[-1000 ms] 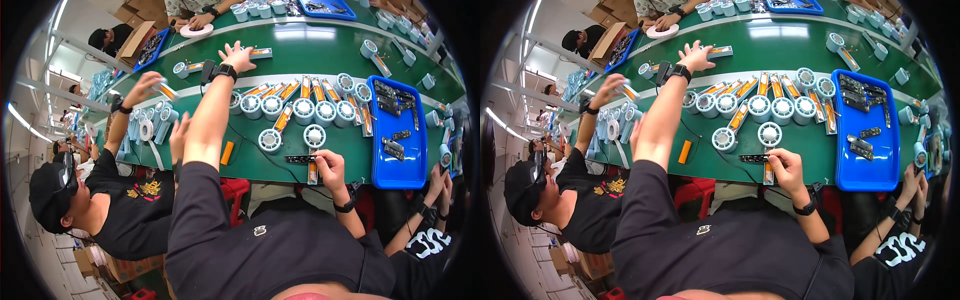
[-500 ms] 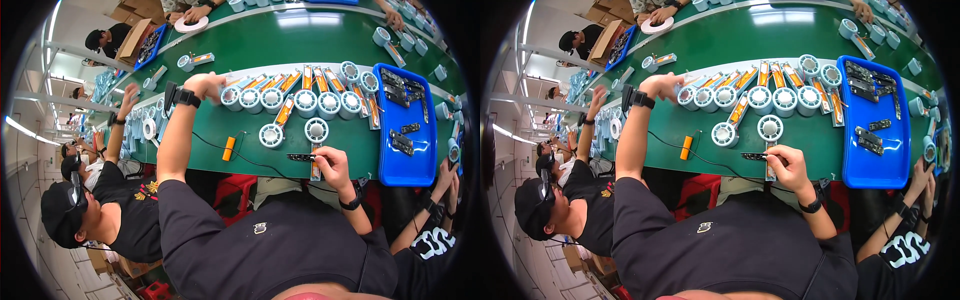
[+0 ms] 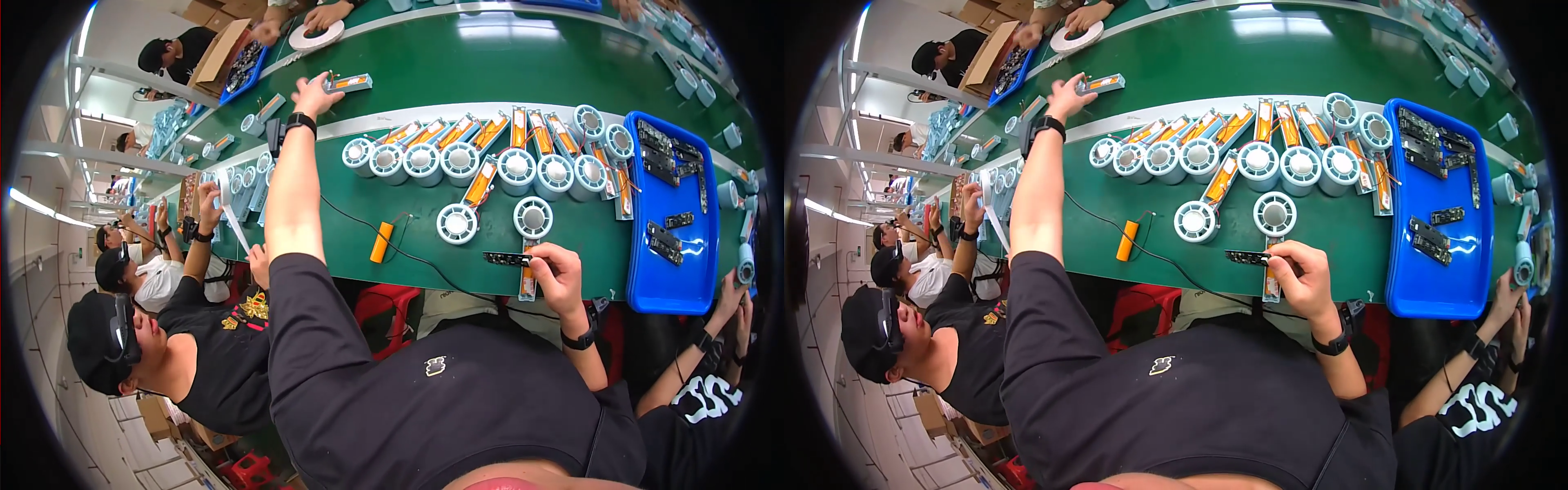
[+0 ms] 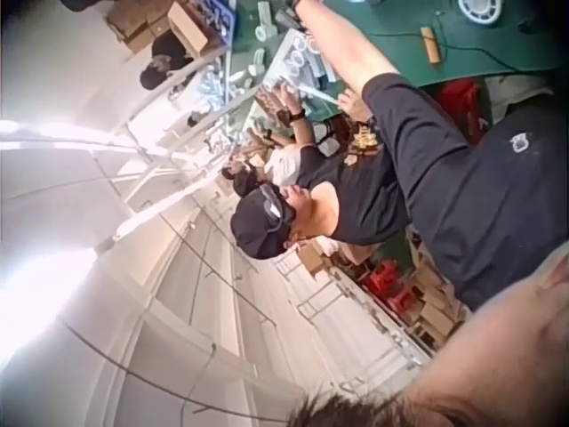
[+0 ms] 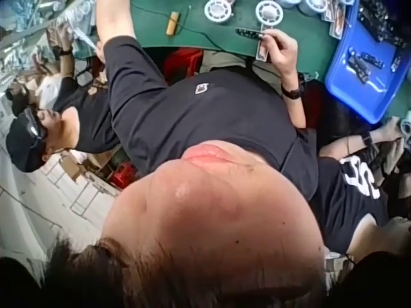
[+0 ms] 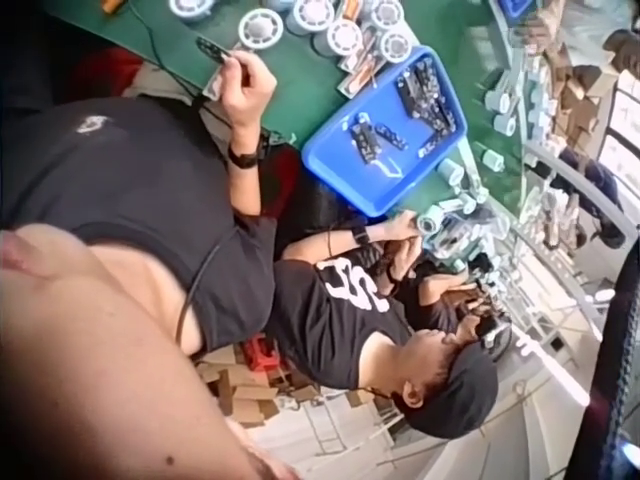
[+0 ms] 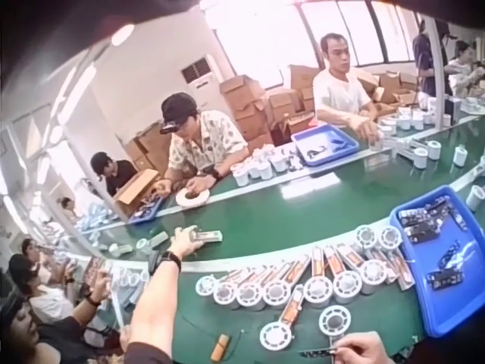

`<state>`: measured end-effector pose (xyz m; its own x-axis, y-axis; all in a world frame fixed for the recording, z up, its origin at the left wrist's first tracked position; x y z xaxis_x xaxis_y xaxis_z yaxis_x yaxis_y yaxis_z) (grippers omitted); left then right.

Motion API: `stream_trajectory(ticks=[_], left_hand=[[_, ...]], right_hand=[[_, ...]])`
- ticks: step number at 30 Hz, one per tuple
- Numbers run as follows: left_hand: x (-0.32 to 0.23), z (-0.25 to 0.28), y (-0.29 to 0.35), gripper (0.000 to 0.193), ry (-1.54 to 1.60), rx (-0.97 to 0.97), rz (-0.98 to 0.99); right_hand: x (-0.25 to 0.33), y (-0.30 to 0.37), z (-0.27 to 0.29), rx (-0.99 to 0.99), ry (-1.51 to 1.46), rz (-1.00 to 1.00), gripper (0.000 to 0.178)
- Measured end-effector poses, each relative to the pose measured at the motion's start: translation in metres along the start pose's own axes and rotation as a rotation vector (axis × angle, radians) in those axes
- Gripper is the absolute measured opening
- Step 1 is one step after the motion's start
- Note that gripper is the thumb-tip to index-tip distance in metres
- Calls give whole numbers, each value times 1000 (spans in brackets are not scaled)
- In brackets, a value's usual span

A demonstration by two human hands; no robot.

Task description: The person assembles handheld fans by connecting wires from a fan housing to a circuit board before placing the board into the housing. They then insert a battery into the handle and set the unit back onto the work surface.

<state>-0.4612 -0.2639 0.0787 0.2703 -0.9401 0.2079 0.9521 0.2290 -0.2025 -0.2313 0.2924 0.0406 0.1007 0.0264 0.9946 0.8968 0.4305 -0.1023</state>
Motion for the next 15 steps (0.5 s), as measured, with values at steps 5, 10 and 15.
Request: stream_trajectory(ticks=[5, 10, 15], left_hand=[[19, -18, 13, 65, 352, -52, 49], [-14, 46, 47, 68, 540, 386, 219], [-34, 92, 105, 65, 377, 711, 112]], right_hand=[[0, -1, -5, -10, -12, 17, 16], [1, 1, -6, -74, -9, 47, 8], [3, -1, -3, -14, 39, 31, 14]])
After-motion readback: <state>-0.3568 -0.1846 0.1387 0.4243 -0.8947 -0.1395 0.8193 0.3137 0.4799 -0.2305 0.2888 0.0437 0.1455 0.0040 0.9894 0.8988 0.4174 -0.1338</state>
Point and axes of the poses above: each hand's wrist, its own y-axis away from the middle knuckle, its own z-axis out of the back of the hand, x = y × z, the point moved 1 cm from there along -y, towards the middle knuckle, and after that the axes turned 3 degrees about -z, right-handed, at the moved point
